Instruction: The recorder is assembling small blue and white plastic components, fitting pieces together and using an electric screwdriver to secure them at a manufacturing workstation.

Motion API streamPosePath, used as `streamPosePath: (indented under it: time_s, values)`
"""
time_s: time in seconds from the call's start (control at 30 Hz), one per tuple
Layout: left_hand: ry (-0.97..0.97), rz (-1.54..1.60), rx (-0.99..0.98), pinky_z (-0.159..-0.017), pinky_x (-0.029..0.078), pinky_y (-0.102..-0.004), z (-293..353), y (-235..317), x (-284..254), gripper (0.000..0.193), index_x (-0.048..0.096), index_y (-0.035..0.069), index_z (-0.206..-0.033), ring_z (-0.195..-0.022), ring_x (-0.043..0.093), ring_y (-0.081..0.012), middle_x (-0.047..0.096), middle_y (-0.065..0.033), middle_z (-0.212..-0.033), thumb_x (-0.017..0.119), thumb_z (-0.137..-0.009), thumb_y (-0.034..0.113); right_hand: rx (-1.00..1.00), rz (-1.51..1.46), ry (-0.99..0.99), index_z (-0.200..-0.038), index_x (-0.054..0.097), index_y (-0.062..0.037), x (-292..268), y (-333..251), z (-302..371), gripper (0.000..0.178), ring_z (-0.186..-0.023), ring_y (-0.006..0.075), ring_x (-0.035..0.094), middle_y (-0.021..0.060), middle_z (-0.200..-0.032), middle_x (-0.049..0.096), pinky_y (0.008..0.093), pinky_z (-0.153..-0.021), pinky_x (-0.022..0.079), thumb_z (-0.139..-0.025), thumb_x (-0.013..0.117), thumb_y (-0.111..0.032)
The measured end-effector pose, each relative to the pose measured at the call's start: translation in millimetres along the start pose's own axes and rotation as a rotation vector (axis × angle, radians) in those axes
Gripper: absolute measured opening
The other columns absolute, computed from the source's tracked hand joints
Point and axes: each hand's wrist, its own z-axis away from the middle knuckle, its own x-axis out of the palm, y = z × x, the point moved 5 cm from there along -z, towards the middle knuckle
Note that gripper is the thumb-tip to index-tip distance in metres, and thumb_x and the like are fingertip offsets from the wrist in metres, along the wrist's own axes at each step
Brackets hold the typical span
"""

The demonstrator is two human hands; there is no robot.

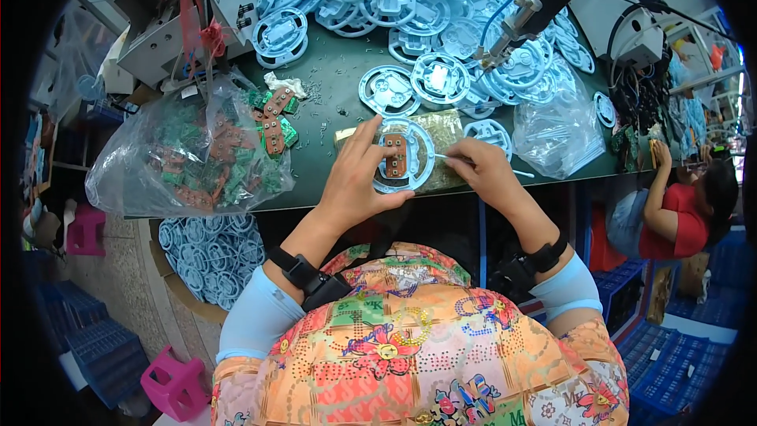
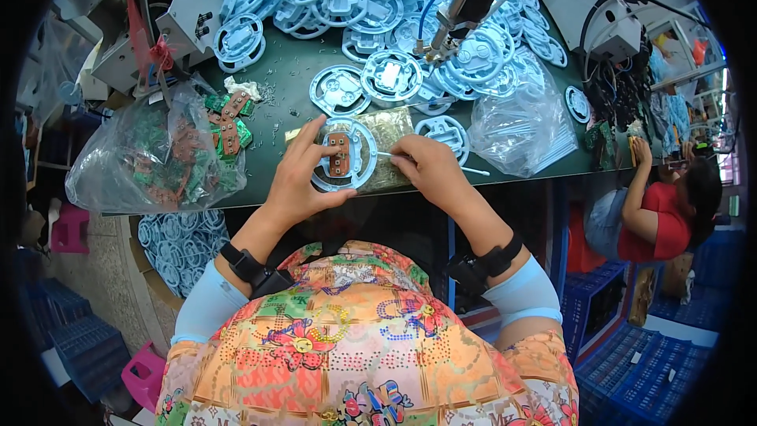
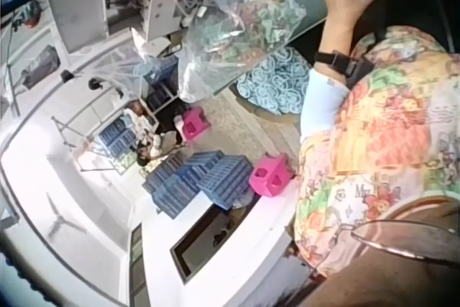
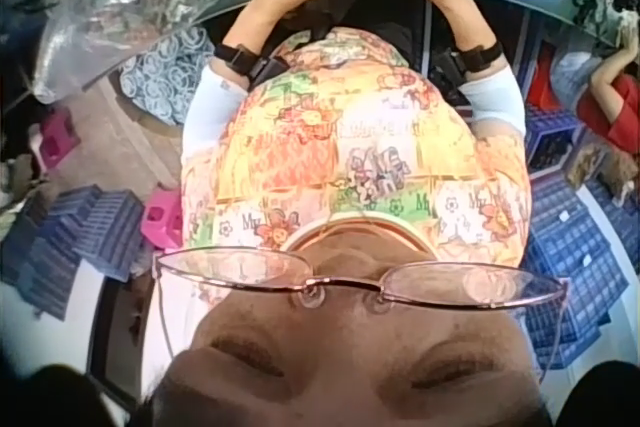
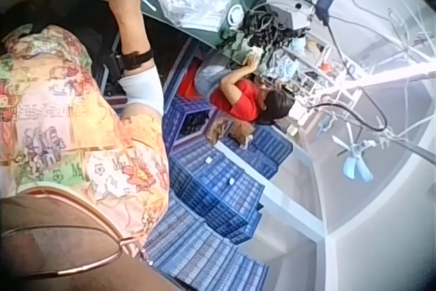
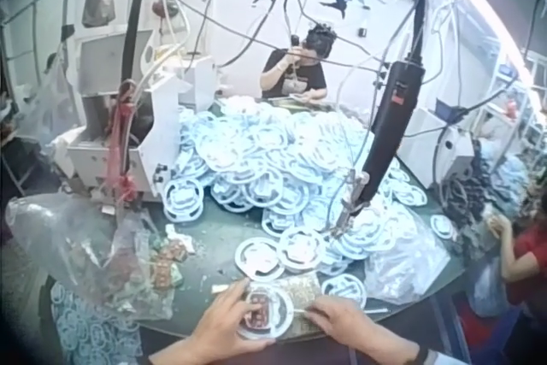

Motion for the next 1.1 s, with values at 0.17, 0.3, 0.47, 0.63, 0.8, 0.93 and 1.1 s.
streamPosePath:
  time_s: [0.17,0.3,0.47,0.63,0.8,0.93,1.1]
  values:
    - [0.039,0.03,-0.017,-0.109,0.04,-0.0479,3,-3,-5,0.063,0.064,0.005,-0.112,-0.134,0.045,-0.0438,0.043,-0.0259,-0.147,0.09,-0.059,0.026,0.082,-0.218,-0.064,-0.094,0.07,-0.0032,6,1,-12,0.011,-0.074,0.0281,0.062,0.0109,-0.082,0.062,0.0353,-0.066,0.047,-0.086,0.071,-0.011]
    - [0.022,0.034,-0.009,-0.109,0.04,-0.0477,3,0,-6,0.063,0.064,0.005,-0.112,-0.134,0.045,-0.0438,0.043,-0.0256,-0.147,0.09,-0.059,0.026,0.004,-0.213,-0.084,-0.097,0.071,-0.0033,11,-2,-14,0.012,-0.074,0.0224,0.061,0.0087,-0.082,0.061,0.0324,-0.067,0.046,-0.086,0.07,-0.007]
    - [-0.002,0.009,-0.021,-0.109,0.04,-0.0477,4,-1,-4,0.063,0.064,0.007,-0.113,-0.134,0.045,-0.0441,0.042,-0.0254,-0.148,0.09,-0.059,0.025,0.126,-0.321,-0.066,-0.098,0.066,-0.0014,12,-6,-10,0.015,-0.076,0.027,0.063,0.0113,-0.083,0.061,0.0356,-0.068,0.048,-0.085,0.069,-0.007]
    - [-0.031,-0.009,-0.021,-0.109,0.038,-0.0487,3,-1,-2,0.064,0.063,0.007,-0.113,-0.134,0.044,-0.0447,0.042,-0.0273,-0.146,0.091,-0.059,0.026,-0.055,-0.099,-0.044,-0.094,0.064,-0.0019,9,-7,-8,0.013,-0.077,0.0318,0.062,0.0118,-0.084,0.061,0.0376,-0.069,0.049,-0.082,0.068,-0.003]
    - [-0.045,-0.021,-0.014,-0.11,0.037,-0.0492,2,1,-2,0.065,0.061,0.006,-0.113,-0.134,0.044,-0.0449,0.043,-0.029,-0.145,0.091,-0.059,0.026,-0.118,-0.09,0.03,-0.092,0.065,-0.0032,14,-7,-8,0.012,-0.082,0.0316,0.06,0.0109,-0.084,0.061,0.0384,-0.071,0.048,-0.081,0.069,-0.003]
    - [-0.061,-0.04,-0.017,-0.11,0.037,-0.0493,0,0,-1,0.066,0.062,0.008,-0.115,-0.134,0.044,-0.0448,0.042,-0.0273,-0.147,0.091,-0.059,0.027,-0.194,-0.031,0.079,-0.09,0.066,-0.0036,13,-8,-9,0.012,-0.083,0.0321,0.058,0.0104,-0.085,0.061,0.0409,-0.073,0.047,-0.079,0.071,-0.004]
    - [-0.073,-0.054,-0.03,-0.112,0.036,-0.0498,-1,0,-3,0.066,0.062,0.009,-0.115,-0.135,0.043,-0.0451,0.041,-0.0256,-0.149,0.092,-0.06,0.029,-0.254,0.024,0.352,-0.098,0.066,-0.0026,-27,-5,-18,0.02,-0.096,0.0291,0.061,0.0106,-0.097,0.065,0.0372,-0.082,0.048,-0.08,0.072,-0.006]
